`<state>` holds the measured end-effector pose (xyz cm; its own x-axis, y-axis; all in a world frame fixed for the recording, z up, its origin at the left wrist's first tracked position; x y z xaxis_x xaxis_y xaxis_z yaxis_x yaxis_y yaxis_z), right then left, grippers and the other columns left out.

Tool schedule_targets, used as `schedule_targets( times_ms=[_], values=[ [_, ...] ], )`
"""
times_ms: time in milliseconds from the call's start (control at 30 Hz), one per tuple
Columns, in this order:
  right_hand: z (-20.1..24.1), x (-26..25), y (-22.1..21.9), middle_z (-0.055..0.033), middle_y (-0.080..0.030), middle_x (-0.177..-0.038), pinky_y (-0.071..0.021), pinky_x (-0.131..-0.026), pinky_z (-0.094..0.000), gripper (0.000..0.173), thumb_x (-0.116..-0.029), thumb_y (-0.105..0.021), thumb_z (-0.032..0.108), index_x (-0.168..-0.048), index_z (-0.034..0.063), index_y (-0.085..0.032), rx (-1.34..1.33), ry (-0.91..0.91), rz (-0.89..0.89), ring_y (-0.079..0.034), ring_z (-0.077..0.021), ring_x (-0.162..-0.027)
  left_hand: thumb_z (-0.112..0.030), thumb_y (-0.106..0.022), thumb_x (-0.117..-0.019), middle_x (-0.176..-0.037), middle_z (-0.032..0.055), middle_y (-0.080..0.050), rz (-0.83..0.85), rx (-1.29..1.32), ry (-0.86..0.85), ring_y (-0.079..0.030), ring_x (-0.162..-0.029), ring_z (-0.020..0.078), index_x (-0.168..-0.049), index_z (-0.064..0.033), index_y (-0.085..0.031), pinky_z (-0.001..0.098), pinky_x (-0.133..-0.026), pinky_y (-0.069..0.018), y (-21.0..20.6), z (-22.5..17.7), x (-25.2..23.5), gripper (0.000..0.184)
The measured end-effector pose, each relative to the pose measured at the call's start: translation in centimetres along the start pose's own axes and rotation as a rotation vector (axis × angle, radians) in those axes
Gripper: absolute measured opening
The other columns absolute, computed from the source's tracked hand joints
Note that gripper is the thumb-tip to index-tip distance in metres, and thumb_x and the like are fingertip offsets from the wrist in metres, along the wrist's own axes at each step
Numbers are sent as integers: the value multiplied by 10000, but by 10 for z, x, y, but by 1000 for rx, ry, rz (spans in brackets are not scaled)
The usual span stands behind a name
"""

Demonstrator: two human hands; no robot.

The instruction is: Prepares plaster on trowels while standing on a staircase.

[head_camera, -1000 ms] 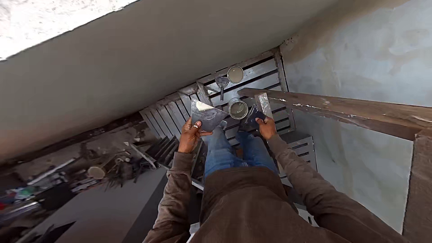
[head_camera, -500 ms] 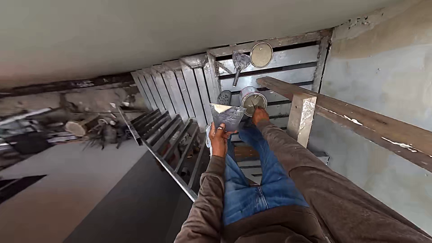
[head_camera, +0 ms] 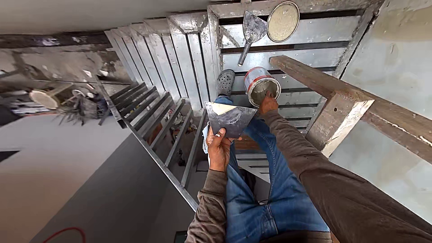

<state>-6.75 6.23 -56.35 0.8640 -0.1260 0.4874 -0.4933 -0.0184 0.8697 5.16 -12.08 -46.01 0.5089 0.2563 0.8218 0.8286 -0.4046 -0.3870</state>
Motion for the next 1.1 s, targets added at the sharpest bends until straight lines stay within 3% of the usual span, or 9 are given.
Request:
schedule_targets(
  times_ms=[67, 133, 200, 300, 533, 767, 867, 967, 1100],
  values=[
    [-27, -11, -44, -294, -621, -1275, -550, -889, -620, 437, -1001, -525, 108, -1415, -24, -472, -29, -51, 426, -677, -462, -1084, -151, -636, -973, -1153, 201, -689, -13, 12, 1, -728, -920, 317, -1363, -95, -557, 500, -740, -629, 0, 1, -1, 402],
    [-40, -20, -51, -286, -621, -1312, -513, -947, -640, 477, -976, -629, 180, -1409, 11, -523, -124, -174, 615, -631, -465, -1187, -133, -606, -981, -1150, 204, -686, -27, 16, 1, -729, -902, 318, -1373, -85, -536, 492, -723, -631, 1, 0, -3, 401],
    [-47, -23, -48, -273, -666, -1239, -503, -957, -639, 400, -957, -667, 225, -1302, 25, -628, -172, -255, 610, -632, -444, -1195, -121, -596, -981, -1142, 207, -685, -31, 22, -1, -729, -900, 318, -1370, -74, -532, 497, -727, -630, 1, -1, -4, 397],
    [-46, -30, -50, -238, -693, -1199, -495, -965, -612, 319, -980, -618, 256, -1191, 28, -690, -146, -263, 589, -636, -409, -1196, -112, -562, -984, -1137, 200, -685, -48, 15, 4, -728, -902, 312, -1387, -83, -509, 493, -732, -628, 0, -2, -6, 408],
    [-31, -29, -55, -234, -642, -1307, -507, -976, -590, 406, -1050, -474, 259, -1330, -5, -601, -136, -262, 569, -637, -396, -1207, -134, -544, -1008, -1110, 192, -697, -66, 1, 10, -727, -899, 292, -1303, -59, -572, 467, -737, -626, 2, 4, -7, 306],
    [-22, -54, -97, -265, -560, -1414, -518, -991, -566, 470, -1031, -526, 218, -1433, -25, -510, -60, -216, 610, -619, -410, -1235, -131, -580, -992, -1080, 201, -704, -70, 4, 3, -735, -889, 294, -1261, -18, -571, 464, -728, -631, -5, 10, -3, 292],
    [-17, -78, -125, -284, -575, -1388, -507, -993, -595, 498, -985, -582, 180, -1422, -50, -511, -67, -258, 612, -606, -430, -1249, -148, -628, -982, -1087, 215, -700, -69, 25, 4, -736, -889, 308, -1284, -17, -550, 469, -723, -633, 0, 10, 1, 338],
    [-16, -89, -144, -298, -578, -1382, -479, -1026, -607, 452, -1000, -566, 182, -1363, -86, -546, -67, -253, 604, -570, -435, -1296, -157, -661, -971, -1089, 218, -697, -74, 62, 4, -734, -901, 314, -1282, -19, -547, 475, -728, -632, 8, 9, 7, 358],
    [-16, -99, -159, -274, -556, -1429, -449, -1091, -550, 474, -995, -565, 186, -1385, -81, -538, -29, -279, 585, -529, -389, -1361, -155, -691, -954, -1074, 229, -702, -83, 93, -2, -738, -891, 324, -1246, -15, -567, 476, -711, -633, 13, 7, 9, 347]
  ],
)
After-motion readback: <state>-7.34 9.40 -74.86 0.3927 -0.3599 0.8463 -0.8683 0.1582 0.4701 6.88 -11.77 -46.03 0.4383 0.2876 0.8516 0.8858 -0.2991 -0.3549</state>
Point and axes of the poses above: each hand's wrist, its own x-axis away from the middle knuckle, its own y-axis out of the back of the hand, z = x × y, the point moved 4 cm from there along -x, towards the middle knuckle
